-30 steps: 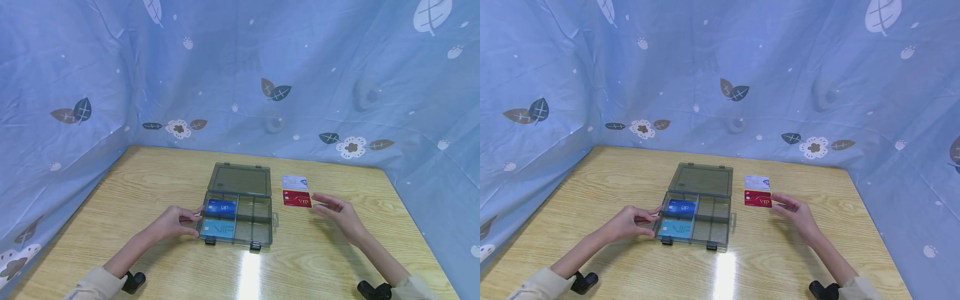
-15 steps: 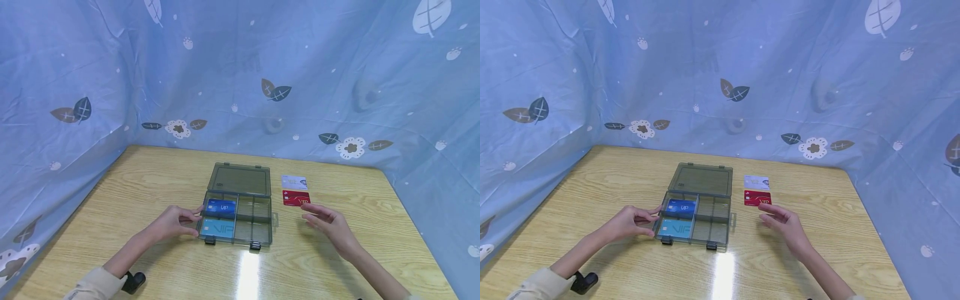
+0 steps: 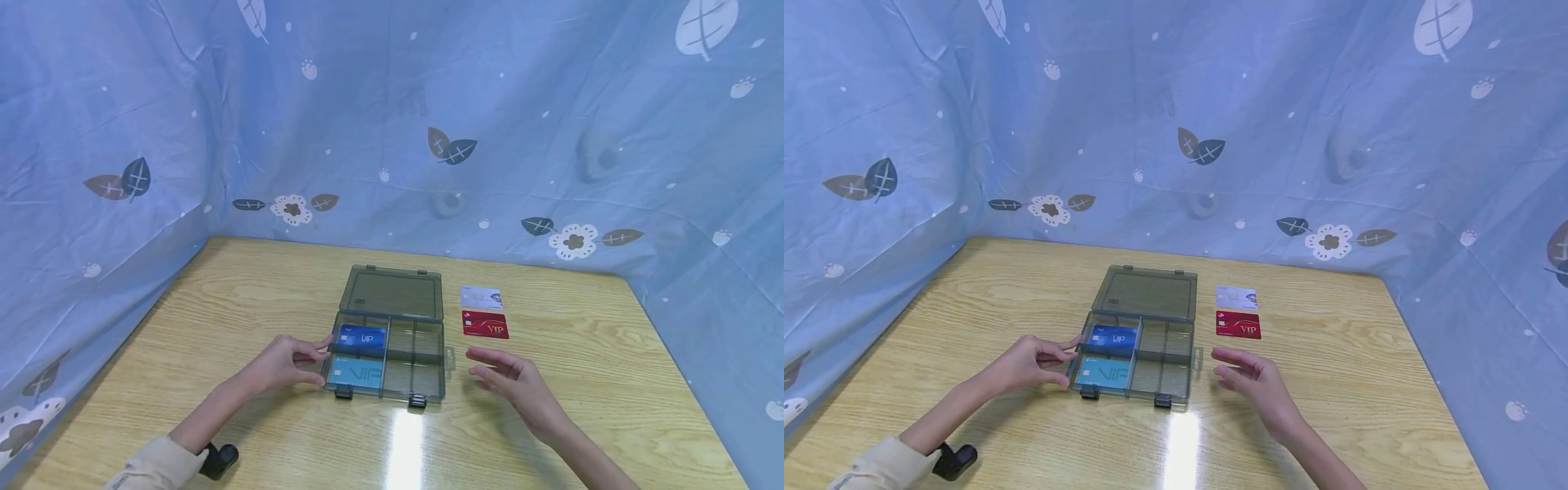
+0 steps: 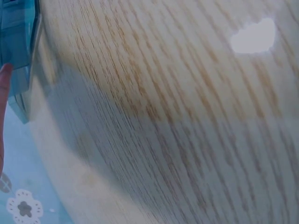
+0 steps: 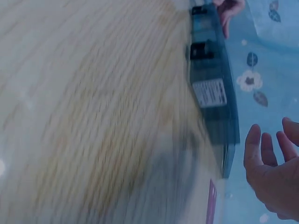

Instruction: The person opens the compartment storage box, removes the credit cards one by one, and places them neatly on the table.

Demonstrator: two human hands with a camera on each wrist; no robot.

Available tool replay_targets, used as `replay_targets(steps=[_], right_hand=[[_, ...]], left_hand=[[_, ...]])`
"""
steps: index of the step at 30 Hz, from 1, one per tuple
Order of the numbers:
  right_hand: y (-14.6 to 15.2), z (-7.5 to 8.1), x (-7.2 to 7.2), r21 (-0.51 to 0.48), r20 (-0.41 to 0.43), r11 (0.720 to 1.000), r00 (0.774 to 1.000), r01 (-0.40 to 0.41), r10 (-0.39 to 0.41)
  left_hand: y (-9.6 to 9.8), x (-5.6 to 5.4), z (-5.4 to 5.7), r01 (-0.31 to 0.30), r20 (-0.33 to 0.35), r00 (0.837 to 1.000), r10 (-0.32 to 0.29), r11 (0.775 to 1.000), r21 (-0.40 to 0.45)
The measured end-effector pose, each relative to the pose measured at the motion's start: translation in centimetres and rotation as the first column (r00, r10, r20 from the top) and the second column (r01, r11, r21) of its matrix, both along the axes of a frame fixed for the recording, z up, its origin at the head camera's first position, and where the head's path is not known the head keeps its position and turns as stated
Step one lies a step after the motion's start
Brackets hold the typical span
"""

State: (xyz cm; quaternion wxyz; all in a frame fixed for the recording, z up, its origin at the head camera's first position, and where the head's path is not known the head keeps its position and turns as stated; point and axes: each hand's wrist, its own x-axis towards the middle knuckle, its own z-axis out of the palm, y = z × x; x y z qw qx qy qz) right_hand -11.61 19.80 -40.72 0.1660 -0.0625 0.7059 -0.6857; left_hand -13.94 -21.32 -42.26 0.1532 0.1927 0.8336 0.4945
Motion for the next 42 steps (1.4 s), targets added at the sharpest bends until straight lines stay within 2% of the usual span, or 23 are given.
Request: replay_targets(steps=[12, 20, 30, 36, 42], right_hand=[[-3.3, 0.0, 0.0, -0.038, -0.007, 0.992, 0.993, -0.118, 0.117], [-5.4, 0.3, -0.5, 0.001, 0.000, 0.976, 0.976, -0.218, 0.218], [-7.5, 0.4, -1.2, 0.081, -0.005, 0.959, 0.962, -0.271, 0.273], [-8.7, 0.4, -1.6, 0.128, -0.021, 0.939, 0.946, -0.318, 0.323], [-10.3, 0.8, -1.9, 0.200, -0.003, 0.901, 0.919, -0.385, 0.394]], left_hand=[[0.0, 0.0, 0.0, 0.000, 0.011, 1.000, 0.000, 1.000, 0.007], [0.0, 0.0, 0.0, -0.001, 0.019, 1.000, 0.001, 1.000, 0.018], [0.0, 0.1, 0.0, -0.002, 0.030, 1.000, 0.001, 0.999, 0.038], [0.0, 0.1, -0.1, 0.005, 0.016, 1.000, -0.006, 0.999, 0.043], [0.1, 0.0, 0.0, 0.002, 0.016, 1.000, -0.003, 0.999, 0.033]])
